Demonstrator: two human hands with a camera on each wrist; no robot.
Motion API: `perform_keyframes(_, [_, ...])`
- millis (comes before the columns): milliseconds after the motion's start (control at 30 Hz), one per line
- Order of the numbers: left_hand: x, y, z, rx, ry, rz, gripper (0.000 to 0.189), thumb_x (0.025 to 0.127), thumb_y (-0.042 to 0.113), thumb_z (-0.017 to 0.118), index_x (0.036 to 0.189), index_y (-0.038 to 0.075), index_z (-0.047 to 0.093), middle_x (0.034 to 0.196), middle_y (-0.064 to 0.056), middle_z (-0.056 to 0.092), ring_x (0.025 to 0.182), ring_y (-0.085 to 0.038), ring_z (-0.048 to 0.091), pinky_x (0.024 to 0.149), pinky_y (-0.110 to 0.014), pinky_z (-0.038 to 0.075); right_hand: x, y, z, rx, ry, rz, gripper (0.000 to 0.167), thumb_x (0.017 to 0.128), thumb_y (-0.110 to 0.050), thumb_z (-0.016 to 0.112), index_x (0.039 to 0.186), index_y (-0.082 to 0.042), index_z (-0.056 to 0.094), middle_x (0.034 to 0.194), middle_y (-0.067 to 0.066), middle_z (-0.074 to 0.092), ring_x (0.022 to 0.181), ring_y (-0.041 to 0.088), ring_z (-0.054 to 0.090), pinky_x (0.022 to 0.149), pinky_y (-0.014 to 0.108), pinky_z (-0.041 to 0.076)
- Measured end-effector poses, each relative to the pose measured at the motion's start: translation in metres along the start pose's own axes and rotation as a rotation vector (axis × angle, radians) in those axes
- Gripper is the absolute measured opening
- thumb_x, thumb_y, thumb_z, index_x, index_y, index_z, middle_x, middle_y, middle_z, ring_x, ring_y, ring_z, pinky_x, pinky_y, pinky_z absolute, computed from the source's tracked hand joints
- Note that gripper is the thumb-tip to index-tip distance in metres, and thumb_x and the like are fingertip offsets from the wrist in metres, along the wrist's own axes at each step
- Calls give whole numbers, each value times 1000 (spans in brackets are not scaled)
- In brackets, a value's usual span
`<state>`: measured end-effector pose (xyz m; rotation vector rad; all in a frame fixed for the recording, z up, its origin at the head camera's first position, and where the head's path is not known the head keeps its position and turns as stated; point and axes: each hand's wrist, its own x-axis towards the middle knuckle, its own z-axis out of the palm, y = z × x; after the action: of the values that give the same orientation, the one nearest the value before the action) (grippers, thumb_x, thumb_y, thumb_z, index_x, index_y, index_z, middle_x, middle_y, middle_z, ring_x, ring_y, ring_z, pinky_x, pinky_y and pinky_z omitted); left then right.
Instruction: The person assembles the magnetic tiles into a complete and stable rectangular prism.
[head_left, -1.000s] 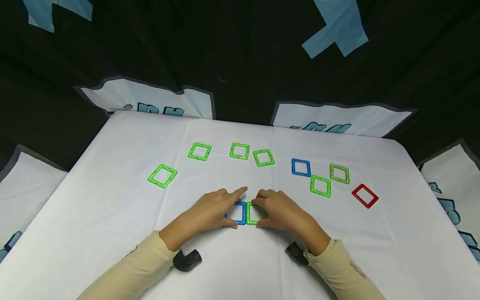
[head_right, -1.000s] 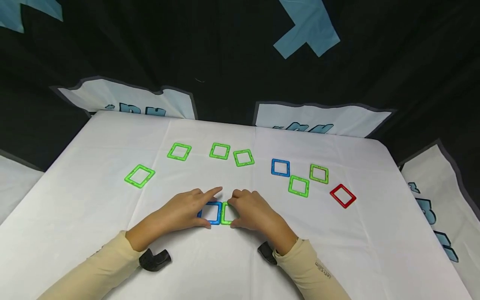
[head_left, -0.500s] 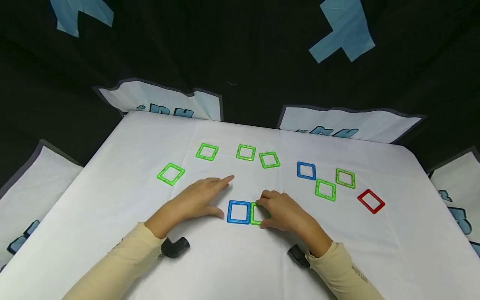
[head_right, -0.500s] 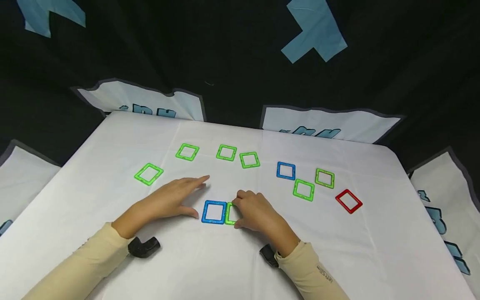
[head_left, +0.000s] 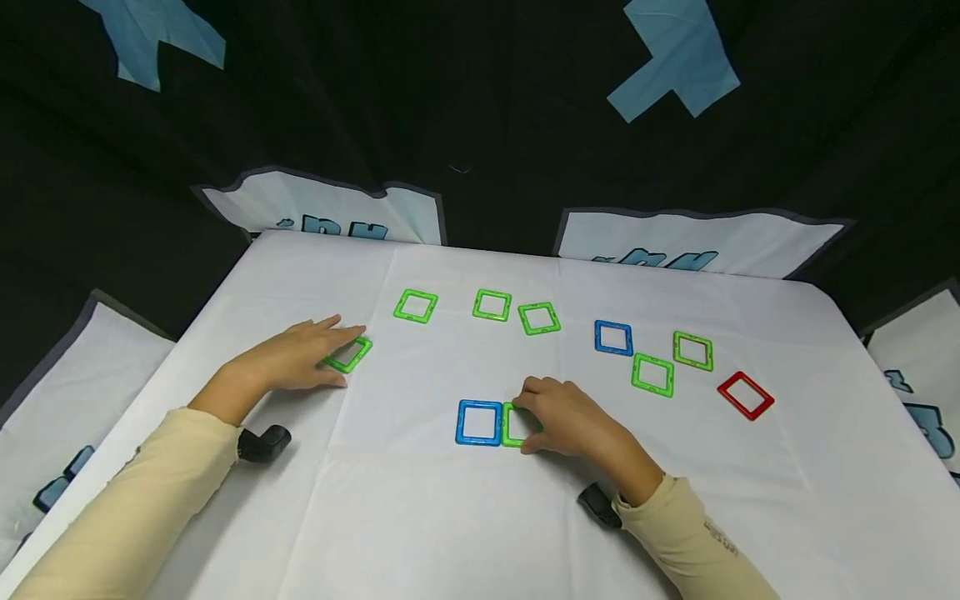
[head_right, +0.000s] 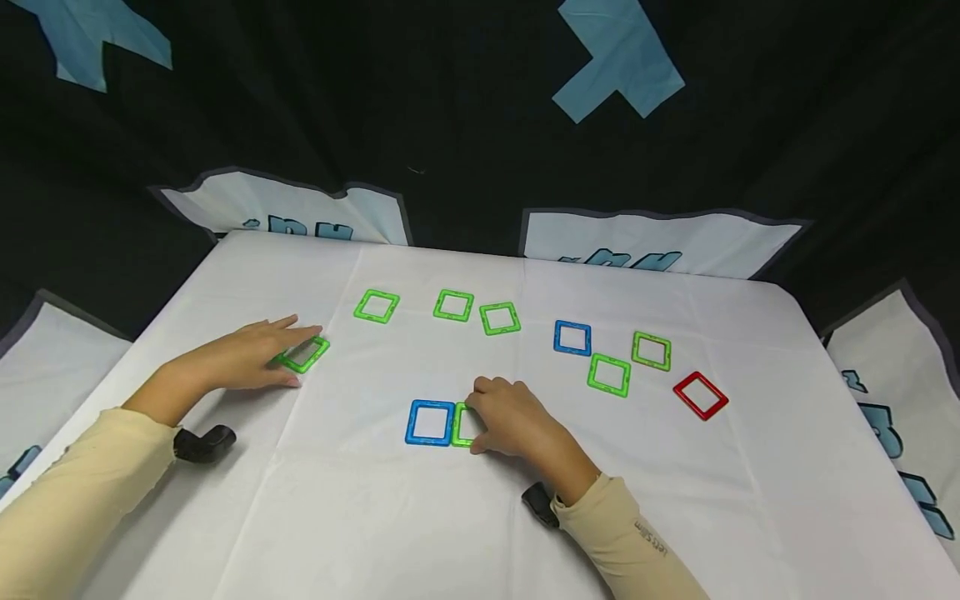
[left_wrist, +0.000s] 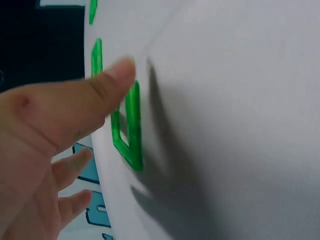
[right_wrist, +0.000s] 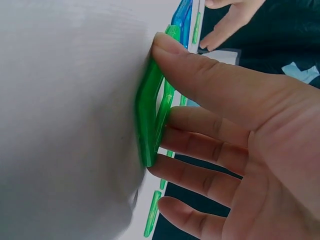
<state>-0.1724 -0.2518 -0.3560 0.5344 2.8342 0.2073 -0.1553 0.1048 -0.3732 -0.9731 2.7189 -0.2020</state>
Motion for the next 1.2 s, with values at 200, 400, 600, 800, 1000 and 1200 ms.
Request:
perform_keyframes(200, [1,-3,6,1,-10,-2,58,85,8,59,138,4,37,139,-21,39,127,-41,37,102,-55,31,0,-1,0,-6,-7,9,55,68,-31,79,114,-5,63,106,3,58,100,20,53,82,37,45])
perform_keyframes(400, [5,4,8,92,24,22,54,83,9,63,134,7,45,131,-19,48,118,-40,46,97,-56,37,0,-2,-1,-12,-6,5,55,69,-31,79,114,-6,63,107,4,58,102,20,53,83,37,44])
perform_keyframes(600, [6,14,4,170,-36,43,53,80,14,69,130,9,51,126,-18,52,115,-39,48,93,-54,40,1,-2,-1,-9,-11,-3,55,69,-32,78,115,-5,62,107,4,58,102,20,53,83,38,44])
perform_keyframes(800, [9,20,7,230,-22,81,54,79,22,70,128,8,52,120,-17,54,110,-35,51,91,-50,43,0,0,-1,-16,-12,4,55,69,-32,78,115,-6,62,108,4,58,103,20,53,84,38,44])
perform_keyframes(1000, [8,38,16,197,45,199,52,80,29,69,124,7,53,104,-9,54,85,-20,53,77,-37,47,0,1,-1,-17,-16,-6,56,70,-33,78,116,-5,62,107,4,57,102,20,53,83,38,45])
perform_keyframes(1200, [10,61,27,14,103,238,52,76,36,70,121,13,54,103,-1,52,76,-9,49,69,-27,45,1,1,-1,-21,-20,-7,57,70,-33,78,116,-5,61,108,4,57,103,21,53,82,38,45])
